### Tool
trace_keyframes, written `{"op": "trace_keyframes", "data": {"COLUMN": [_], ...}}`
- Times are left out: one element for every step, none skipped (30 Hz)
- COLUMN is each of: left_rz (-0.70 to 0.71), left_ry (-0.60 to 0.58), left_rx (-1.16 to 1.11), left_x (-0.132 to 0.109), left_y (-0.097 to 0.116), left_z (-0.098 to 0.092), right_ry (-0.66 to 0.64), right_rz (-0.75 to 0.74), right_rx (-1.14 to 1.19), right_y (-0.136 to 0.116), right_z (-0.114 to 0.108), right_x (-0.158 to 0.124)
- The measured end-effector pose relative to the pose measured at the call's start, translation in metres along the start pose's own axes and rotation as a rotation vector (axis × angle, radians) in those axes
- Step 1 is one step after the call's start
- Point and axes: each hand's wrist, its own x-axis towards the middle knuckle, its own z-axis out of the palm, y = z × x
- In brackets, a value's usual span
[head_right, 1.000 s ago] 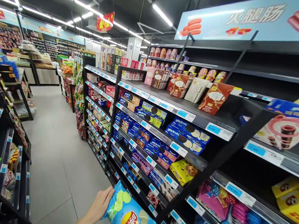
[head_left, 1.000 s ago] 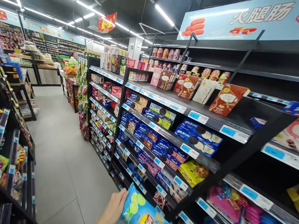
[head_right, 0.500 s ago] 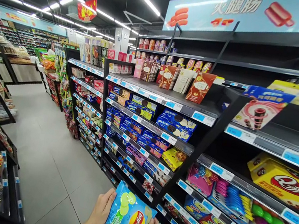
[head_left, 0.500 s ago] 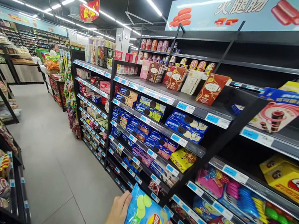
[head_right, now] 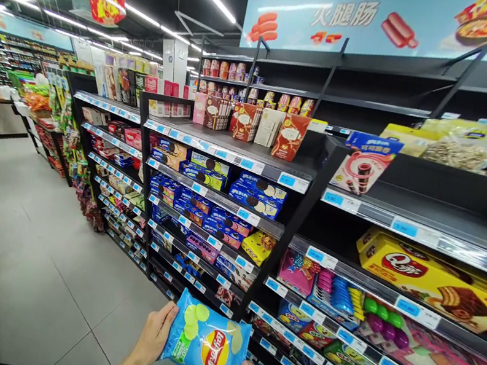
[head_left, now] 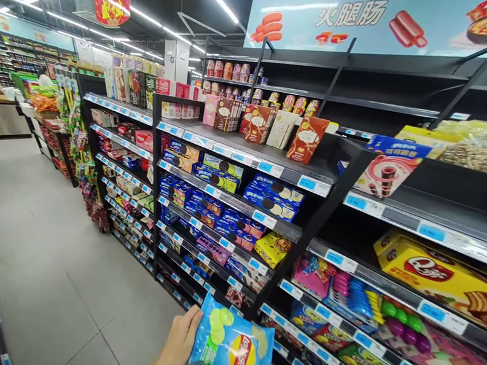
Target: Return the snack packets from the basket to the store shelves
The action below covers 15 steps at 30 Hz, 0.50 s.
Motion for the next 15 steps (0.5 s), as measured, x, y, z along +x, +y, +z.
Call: {"op": "trace_keyframes", "data": {"left_rz": [-0.006, -0.014, -0.023, -0.034, -0.048, -0.066, -0.088, -0.11, -0.124, -0.125, -0.109, -0.07, -0.009, 0.07, 0.157], "left_ry": [0.0, 0.0, -0.001, -0.003, -0.008, -0.019, -0.038, -0.068, -0.105, -0.143, -0.183, -0.225, -0.279, -0.353, -0.451], "left_rx": [0.007, 0.012, 0.014, 0.013, 0.01, 0.008, 0.009, 0.016, 0.03, 0.048, 0.067, 0.083, 0.092, 0.093, 0.089], "left_x": [0.001, 0.002, 0.002, 0.003, 0.003, 0.004, 0.004, 0.004, 0.004, 0.002, 0.001, -0.002, -0.005, -0.008, -0.012], "left_y": [0.0, 0.0, 0.0, -0.001, -0.003, -0.003, -0.004, -0.003, -0.002, 0.001, 0.005, 0.009, 0.014, 0.019, 0.023], "left_z": [0.003, 0.005, 0.008, 0.011, 0.014, 0.016, 0.018, 0.019, 0.019, 0.019, 0.018, 0.018, 0.019, 0.021, 0.024], "right_ry": [0.001, 0.009, 0.019, 0.026, 0.025, 0.01, -0.014, -0.042, -0.072, -0.098, -0.117, -0.131, -0.149, -0.17, -0.195], "right_rz": [-0.024, -0.038, -0.042, -0.044, -0.037, -0.018, 0.013, 0.048, 0.085, 0.122, 0.154, 0.179, 0.208, 0.245, 0.286], "right_rx": [-0.052, -0.111, -0.164, -0.198, -0.199, -0.162, -0.094, -0.009, 0.079, 0.154, 0.215, 0.259, 0.288, 0.308, 0.322], "right_y": [-0.004, -0.008, -0.012, -0.016, -0.02, -0.024, -0.028, -0.031, -0.033, -0.034, -0.035, -0.036, -0.036, -0.036, -0.036], "right_z": [-0.005, -0.01, -0.014, -0.017, -0.019, -0.02, -0.02, -0.021, -0.021, -0.022, -0.024, -0.026, -0.029, -0.032, -0.036], "right_x": [0.002, 0.004, 0.004, 0.003, 0.002, 0.001, -0.001, -0.003, -0.004, -0.004, -0.003, -0.002, 0.001, 0.005, 0.009]}}
